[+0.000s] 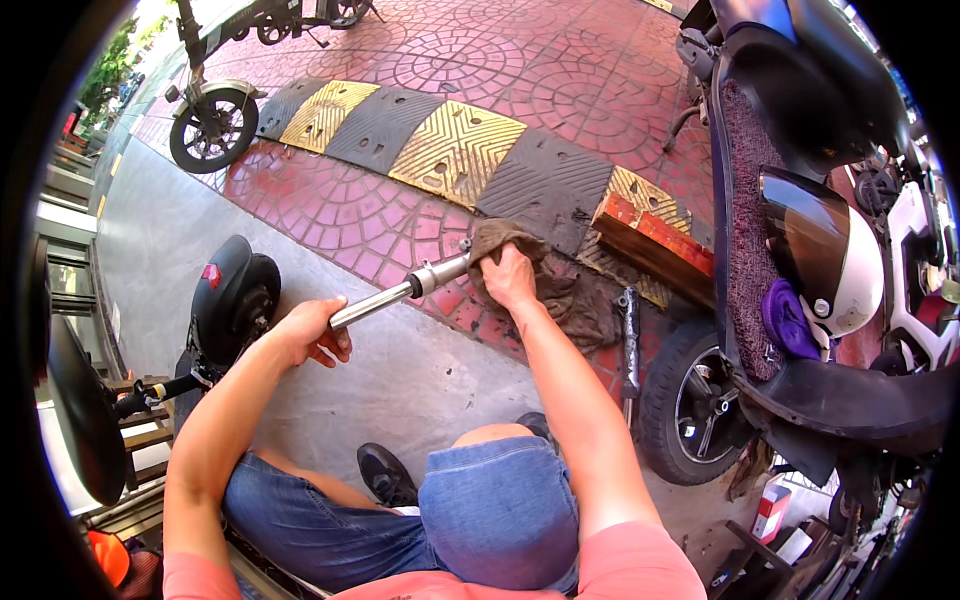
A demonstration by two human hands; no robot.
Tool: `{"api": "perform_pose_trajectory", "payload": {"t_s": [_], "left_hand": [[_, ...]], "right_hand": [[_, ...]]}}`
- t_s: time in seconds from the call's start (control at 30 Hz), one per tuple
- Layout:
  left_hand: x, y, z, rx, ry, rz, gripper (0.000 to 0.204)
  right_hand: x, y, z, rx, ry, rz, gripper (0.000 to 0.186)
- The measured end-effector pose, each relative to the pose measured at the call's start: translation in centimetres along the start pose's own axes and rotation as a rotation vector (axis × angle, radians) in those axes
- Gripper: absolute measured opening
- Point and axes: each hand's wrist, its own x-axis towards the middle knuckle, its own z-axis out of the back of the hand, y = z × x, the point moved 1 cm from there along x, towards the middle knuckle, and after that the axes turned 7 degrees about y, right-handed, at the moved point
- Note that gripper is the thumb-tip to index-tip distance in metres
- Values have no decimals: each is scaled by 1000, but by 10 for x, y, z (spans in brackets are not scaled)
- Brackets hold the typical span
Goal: The person wipes a motorcycle front fork assembly with a cloth, disconnects a component, and uses a metal tool to manipulate the interior of the fork tube.
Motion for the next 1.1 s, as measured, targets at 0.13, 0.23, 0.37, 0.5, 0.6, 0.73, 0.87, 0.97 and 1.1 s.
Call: {"api": "perform_pose_trajectory", "payload": {"t_s": [0.13,0.23,0.37,0.5,0.6,0.73,0.87,0.97,1.1], "left_hand": [[-7,12,2,130,-132,-99,67],[1,23,4,203,-157,-144,73],[-1,22,4,331,-192,-128,80],[16,23,3,439,-159,-146,84],[13,33,11,527,-216,-140,87],[12,41,15,598,-221,-154,86],[28,28,16,359,-88,-208,77],[17,23,20,-14,51,-99,69],[4,21,35,-273,298,32,74]], "right_hand": [[11,20,-19,-70,29,-119,39],[23,11,-13,-201,-66,-189,35],[44,-15,-1,-329,-68,-386,35],[53,-68,8,-35,-315,-419,40],[43,-51,-3,198,-309,-397,42],[28,-17,-25,-86,-90,-294,45],[61,-88,4,86,-335,-553,46],[62,-90,11,1143,-537,-561,42],[35,-23,19,311,-362,-280,37]]}}
